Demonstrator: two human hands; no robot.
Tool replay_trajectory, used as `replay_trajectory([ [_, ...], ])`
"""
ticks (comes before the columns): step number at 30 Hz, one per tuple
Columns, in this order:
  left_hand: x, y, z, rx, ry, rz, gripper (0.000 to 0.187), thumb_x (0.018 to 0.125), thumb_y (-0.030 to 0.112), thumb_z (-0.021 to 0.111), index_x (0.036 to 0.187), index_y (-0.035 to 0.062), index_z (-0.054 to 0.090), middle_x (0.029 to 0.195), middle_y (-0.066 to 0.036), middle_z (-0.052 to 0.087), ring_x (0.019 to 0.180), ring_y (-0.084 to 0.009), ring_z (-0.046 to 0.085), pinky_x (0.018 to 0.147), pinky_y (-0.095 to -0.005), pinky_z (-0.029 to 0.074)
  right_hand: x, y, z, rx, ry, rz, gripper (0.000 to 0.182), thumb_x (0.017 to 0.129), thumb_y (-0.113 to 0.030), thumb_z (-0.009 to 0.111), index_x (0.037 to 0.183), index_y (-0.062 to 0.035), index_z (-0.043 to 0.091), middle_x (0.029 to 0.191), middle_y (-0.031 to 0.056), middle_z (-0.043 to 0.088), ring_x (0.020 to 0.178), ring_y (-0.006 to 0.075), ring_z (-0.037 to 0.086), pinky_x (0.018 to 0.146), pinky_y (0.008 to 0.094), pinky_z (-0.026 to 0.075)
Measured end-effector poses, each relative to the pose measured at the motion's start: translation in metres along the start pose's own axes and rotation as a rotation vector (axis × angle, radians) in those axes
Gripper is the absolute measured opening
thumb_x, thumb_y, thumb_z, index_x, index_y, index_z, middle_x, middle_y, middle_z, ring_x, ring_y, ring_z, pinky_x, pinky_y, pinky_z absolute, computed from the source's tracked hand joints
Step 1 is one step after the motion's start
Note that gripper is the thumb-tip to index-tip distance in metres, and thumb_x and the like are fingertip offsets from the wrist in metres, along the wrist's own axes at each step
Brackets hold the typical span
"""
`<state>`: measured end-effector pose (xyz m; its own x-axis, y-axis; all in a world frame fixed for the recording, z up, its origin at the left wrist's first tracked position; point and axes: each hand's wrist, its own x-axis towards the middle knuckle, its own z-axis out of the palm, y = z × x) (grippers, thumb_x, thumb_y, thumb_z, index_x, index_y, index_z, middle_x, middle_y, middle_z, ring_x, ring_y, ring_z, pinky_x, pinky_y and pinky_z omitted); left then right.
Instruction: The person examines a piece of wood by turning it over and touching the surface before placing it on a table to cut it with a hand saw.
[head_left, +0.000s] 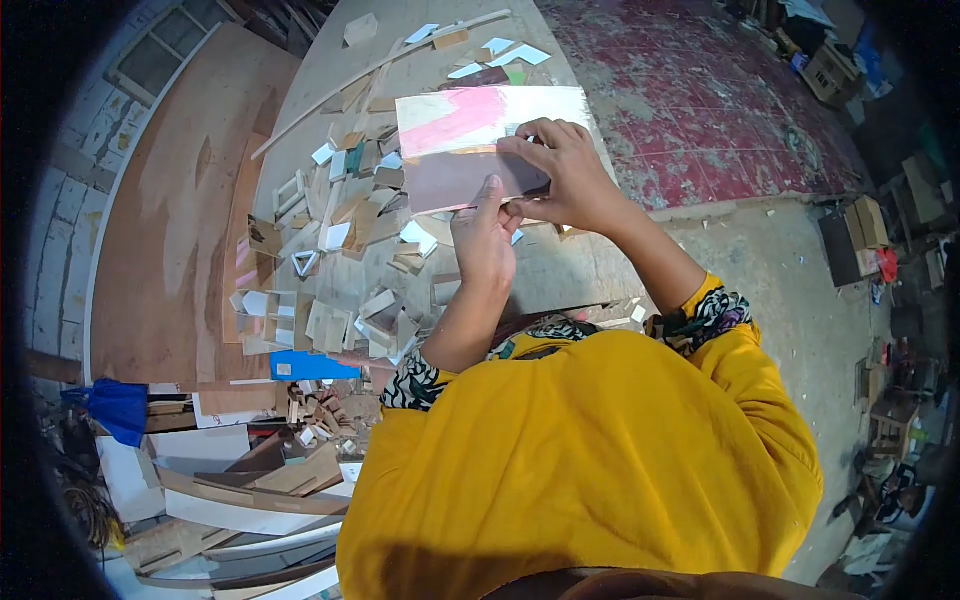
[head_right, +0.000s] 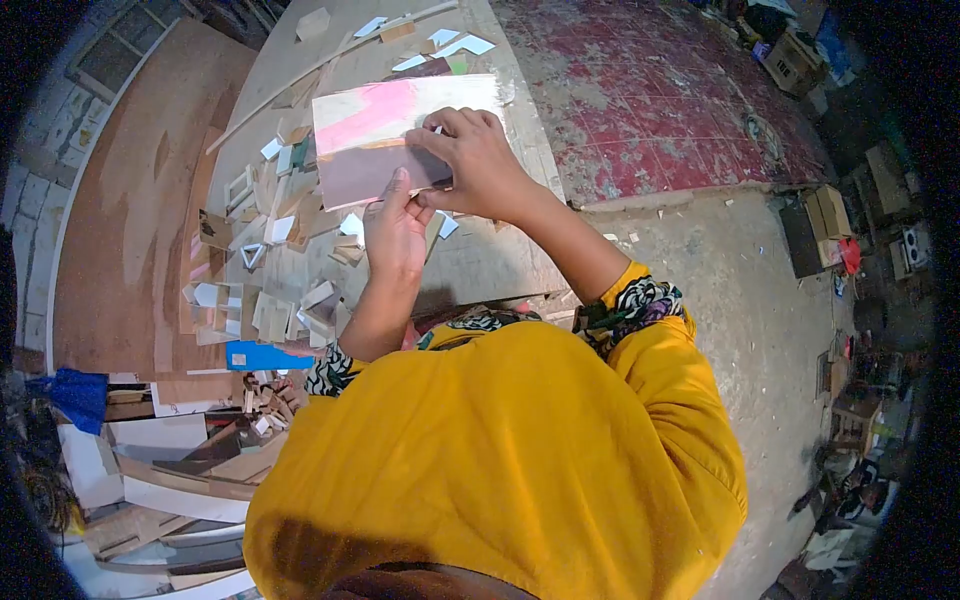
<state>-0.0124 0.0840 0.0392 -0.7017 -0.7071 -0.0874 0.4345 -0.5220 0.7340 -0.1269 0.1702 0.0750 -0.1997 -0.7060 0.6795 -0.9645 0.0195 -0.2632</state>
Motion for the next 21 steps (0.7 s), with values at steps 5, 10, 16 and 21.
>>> replay_trajectory([
  [5,-0.0041,0.0034,0.0018,0.024,-0.017,-0.023,0.020,0.086,0.019,0.062,0.096,0.0028,0.055,0.082,-0.005,0.059,0.070,-0.0154,0.060,0.064,-0.0271,0.048,-0.0006,0.0005,-0.0001,0.025,-0.003,0.012,0.060,0.054,-0.028,0.074,0.110,-0.0132,0.059,0.104,0.0079,0.052,0.100,0.0266,0.050,0.087,0.0399,0.034],
  [10,-0.0049,0.0021,0.0018,0.020,-0.015,-0.024,0.022,0.086,0.019,0.062,0.098,0.0025,0.054,0.084,-0.006,0.059,0.070,-0.0161,0.060,0.066,-0.0282,0.049,-0.0006,0.0004,-0.0038,0.053,-0.069,0.034,0.062,0.055,-0.031,0.077,0.112,-0.0131,0.060,0.107,0.0111,0.053,0.102,0.0299,0.048,0.088,0.0403,0.035],
  [16,-0.0013,-0.0006,-0.0029,0.026,-0.024,-0.020,0.024,0.086,0.018,0.061,0.101,0.0017,0.053,0.087,-0.007,0.060,0.072,-0.0161,0.061,0.067,-0.0287,0.049,-0.0001,0.0020,-0.0010,0.054,-0.066,0.021,0.062,0.055,-0.032,0.077,0.111,-0.0130,0.060,0.106,0.0104,0.053,0.101,0.0289,0.049,0.088,0.0396,0.035],
  [21,-0.0001,-0.0021,-0.0039,0.048,0.003,-0.026,0.023,0.086,0.018,0.060,0.102,0.0017,0.052,0.090,-0.007,0.060,0.074,-0.0162,0.061,0.068,-0.0293,0.050,0.0022,0.0068,-0.0009,0.069,-0.074,-0.004,0.062,0.055,-0.032,0.076,0.111,-0.0129,0.060,0.106,0.0103,0.054,0.102,0.0288,0.049,0.088,0.0391,0.035],
])
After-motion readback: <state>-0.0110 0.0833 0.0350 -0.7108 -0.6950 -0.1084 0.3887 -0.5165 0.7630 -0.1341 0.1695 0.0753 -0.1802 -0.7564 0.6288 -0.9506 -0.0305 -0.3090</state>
